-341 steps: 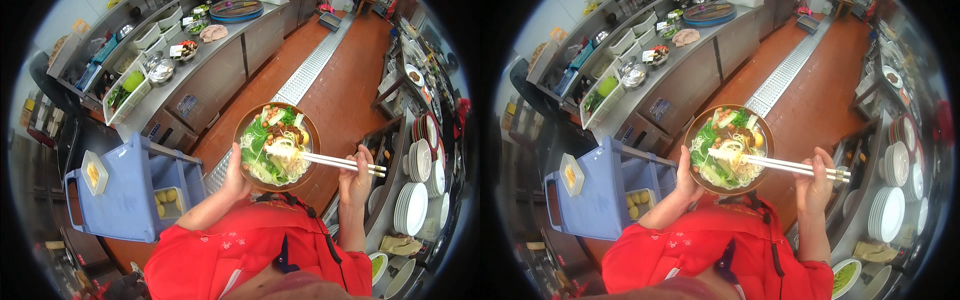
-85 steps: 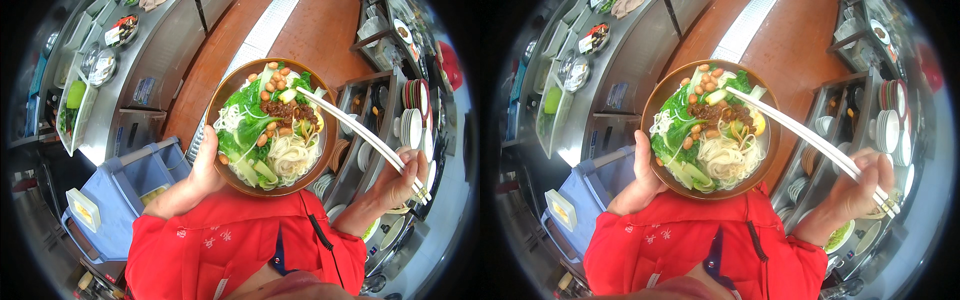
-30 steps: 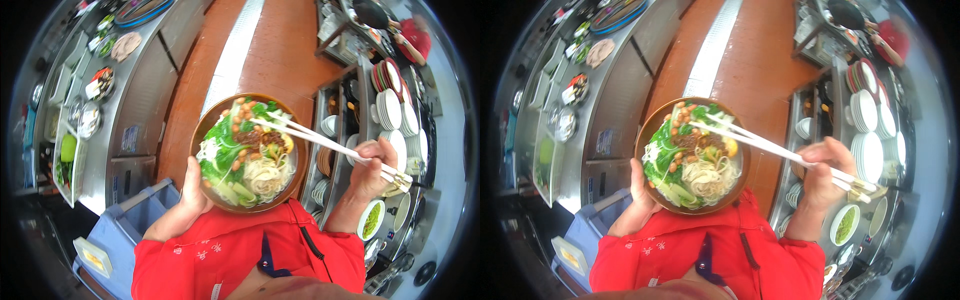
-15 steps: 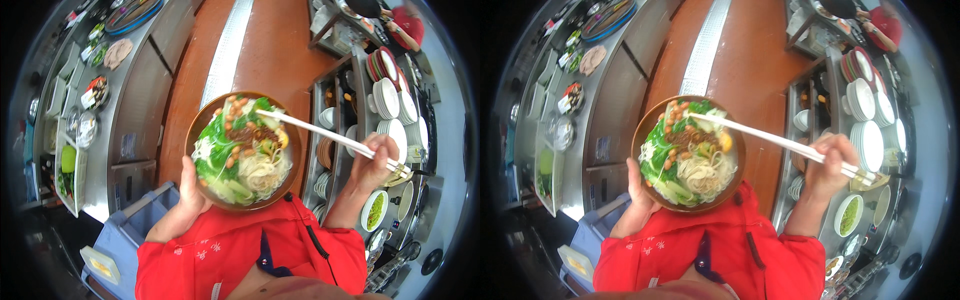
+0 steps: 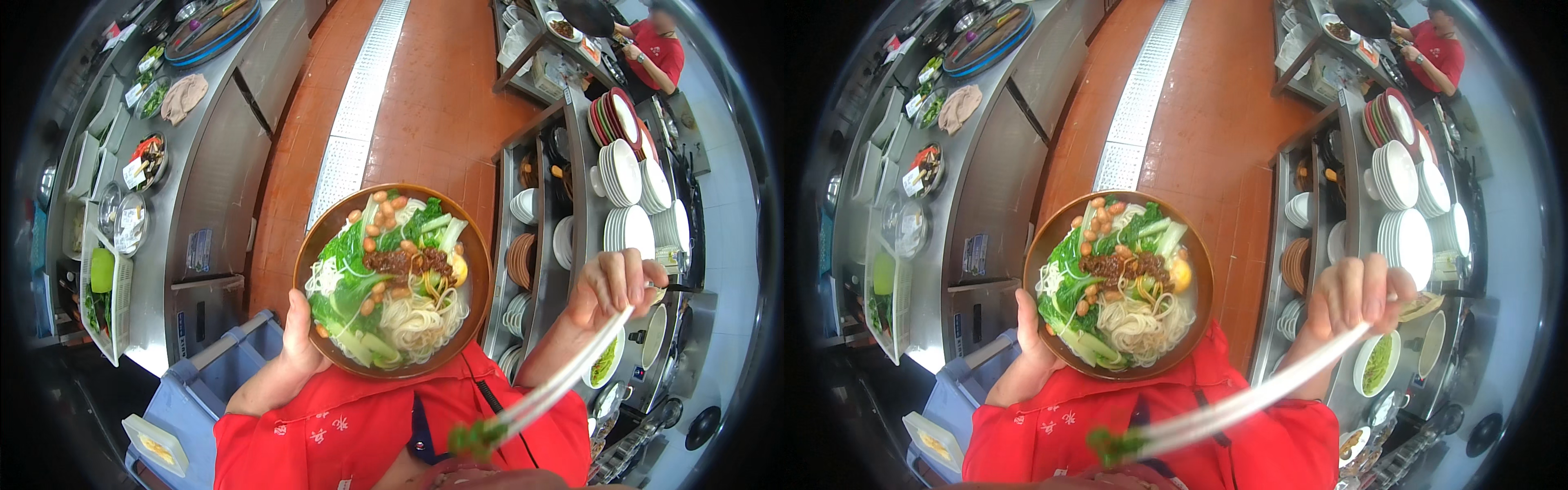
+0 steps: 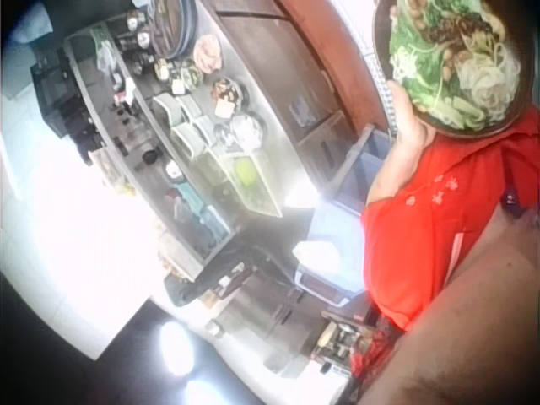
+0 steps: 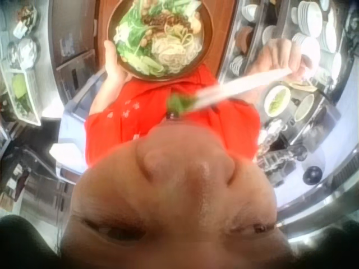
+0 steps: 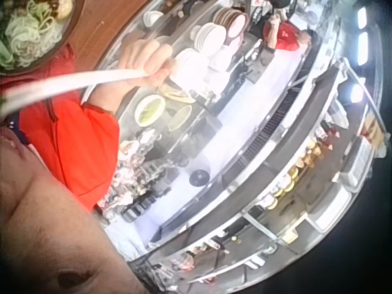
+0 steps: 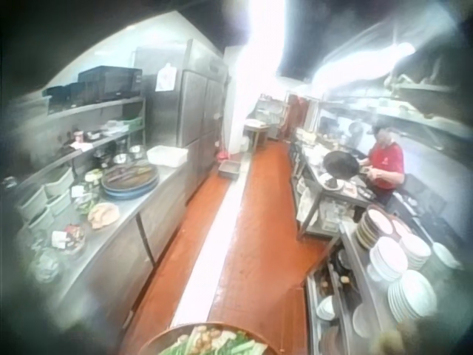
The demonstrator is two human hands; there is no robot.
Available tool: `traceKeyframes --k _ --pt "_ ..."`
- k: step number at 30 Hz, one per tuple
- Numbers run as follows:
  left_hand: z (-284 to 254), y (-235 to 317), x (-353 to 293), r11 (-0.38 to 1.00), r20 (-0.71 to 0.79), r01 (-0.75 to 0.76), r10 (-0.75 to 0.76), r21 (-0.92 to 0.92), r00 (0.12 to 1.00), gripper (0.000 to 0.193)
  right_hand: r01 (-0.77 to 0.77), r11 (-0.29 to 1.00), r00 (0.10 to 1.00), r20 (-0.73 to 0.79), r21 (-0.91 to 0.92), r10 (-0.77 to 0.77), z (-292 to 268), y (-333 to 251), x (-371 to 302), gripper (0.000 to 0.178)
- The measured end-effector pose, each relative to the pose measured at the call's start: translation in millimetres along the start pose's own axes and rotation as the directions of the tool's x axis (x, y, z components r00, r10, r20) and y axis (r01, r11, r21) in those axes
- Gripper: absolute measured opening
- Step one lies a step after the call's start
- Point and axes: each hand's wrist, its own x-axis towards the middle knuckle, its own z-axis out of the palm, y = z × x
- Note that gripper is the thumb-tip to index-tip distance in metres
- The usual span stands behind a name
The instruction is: The person assembles a noodle bowl by adding sauce from a container, then uses chopsticks to lift and mix the noodles with vegetables and peanuts. The person walks through the kitchen while holding the bowl and places it on a blue tray.
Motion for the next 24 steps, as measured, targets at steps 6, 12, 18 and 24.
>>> traceKeyframes --k 6,12,18,24 --pt "0.5 1.6 8.0 1.0 0.025 0.004 -0.004 0.012 1.0 0.08 -0.012 0.996 0.993 0.115 0.083 0.003 19.7 6.7 13.9 0.021" --pt "2.4 0.4 10.9 1.0 0.045 -0.031 0.03 0.008 0.999 0.078 -0.047 0.995 0.999 0.03 0.092 0.045 6.5 10.5 8.6 0.024" --pt "9.0 -4.1 12.2 0.985 0.076 -0.169 0.167 0.021 0.983 0.077 0.027 0.966 0.954 -0.281 -0.256 -0.101 -1.3 6.5 -14.6 0.013" --pt "11.5 -0.9 8.0 0.974 0.042 -0.218 0.216 0.061 0.976 0.071 0.087 0.717 0.988 -0.033 -0.691 -0.152 6.7 -0.7 -22.4 0.022"
